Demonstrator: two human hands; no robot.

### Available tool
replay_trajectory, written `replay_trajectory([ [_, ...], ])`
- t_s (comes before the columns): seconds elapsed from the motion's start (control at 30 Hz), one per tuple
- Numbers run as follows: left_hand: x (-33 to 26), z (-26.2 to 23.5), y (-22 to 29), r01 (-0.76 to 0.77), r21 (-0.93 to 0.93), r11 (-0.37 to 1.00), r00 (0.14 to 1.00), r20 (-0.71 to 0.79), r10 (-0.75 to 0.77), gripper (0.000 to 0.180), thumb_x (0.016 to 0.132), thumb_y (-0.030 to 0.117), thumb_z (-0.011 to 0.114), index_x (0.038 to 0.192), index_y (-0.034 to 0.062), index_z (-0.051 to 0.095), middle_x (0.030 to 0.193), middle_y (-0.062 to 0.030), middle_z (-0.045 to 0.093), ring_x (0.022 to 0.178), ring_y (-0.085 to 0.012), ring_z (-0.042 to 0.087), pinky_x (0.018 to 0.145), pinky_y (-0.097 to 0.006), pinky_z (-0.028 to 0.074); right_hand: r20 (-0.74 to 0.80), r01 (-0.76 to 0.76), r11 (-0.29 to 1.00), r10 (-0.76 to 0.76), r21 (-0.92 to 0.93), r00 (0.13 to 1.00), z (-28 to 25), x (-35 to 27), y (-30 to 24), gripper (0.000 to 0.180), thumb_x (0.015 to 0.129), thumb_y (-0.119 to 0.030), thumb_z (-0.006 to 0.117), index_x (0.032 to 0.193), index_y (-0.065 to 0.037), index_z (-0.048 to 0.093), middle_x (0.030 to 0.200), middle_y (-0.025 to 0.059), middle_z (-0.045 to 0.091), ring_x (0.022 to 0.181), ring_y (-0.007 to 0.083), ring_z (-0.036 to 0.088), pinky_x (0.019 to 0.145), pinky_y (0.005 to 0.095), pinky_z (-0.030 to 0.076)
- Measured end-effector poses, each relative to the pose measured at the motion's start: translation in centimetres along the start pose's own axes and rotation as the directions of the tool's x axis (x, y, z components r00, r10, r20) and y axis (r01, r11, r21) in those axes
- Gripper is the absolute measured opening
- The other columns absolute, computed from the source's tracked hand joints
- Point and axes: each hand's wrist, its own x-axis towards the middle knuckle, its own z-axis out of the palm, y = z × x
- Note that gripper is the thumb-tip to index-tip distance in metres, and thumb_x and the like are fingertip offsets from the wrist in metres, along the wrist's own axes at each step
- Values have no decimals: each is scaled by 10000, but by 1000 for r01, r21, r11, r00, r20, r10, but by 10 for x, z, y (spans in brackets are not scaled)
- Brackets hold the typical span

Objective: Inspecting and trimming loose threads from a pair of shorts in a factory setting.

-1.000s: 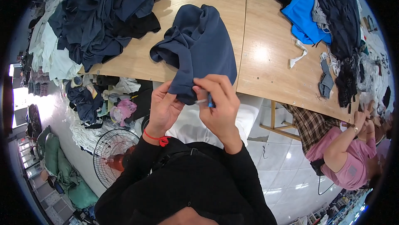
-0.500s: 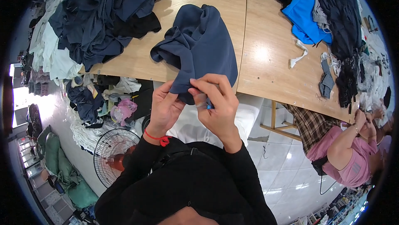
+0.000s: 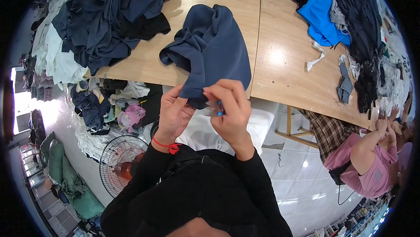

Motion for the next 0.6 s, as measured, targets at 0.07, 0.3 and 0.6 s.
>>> replay_trajectory([
  [0.07,-1,-1,3,-3,-2,1000,1000,-5,3,316,1122,100,574,1368,-90,631,1281,-162,733,1167,-229,724,1071,-425,574,-88,-22,999,19,-28,996,-2,4,3,207,872,143,731,1009,-8,698,1017,123,658,803,225,650,623,293,505],
  [0.3,1,0,6,-24,1,1000,1000,-19,24,317,1121,103,570,1370,-85,629,1275,-162,735,1169,-242,724,1071,-427,569,81,-325,942,318,81,944,-23,-13,5,452,977,-277,794,1242,3,558,928,94,653,745,208,611,687,345,506],
  [0.6,1,-2,8,14,-44,999,1000,-9,-15,296,1115,101,576,1346,-73,640,1247,-151,738,1145,-231,730,1051,-397,576,72,-150,989,151,-14,986,-9,-12,7,394,824,-111,930,1049,12,630,845,138,704,645,230,677,578,306,523],
])
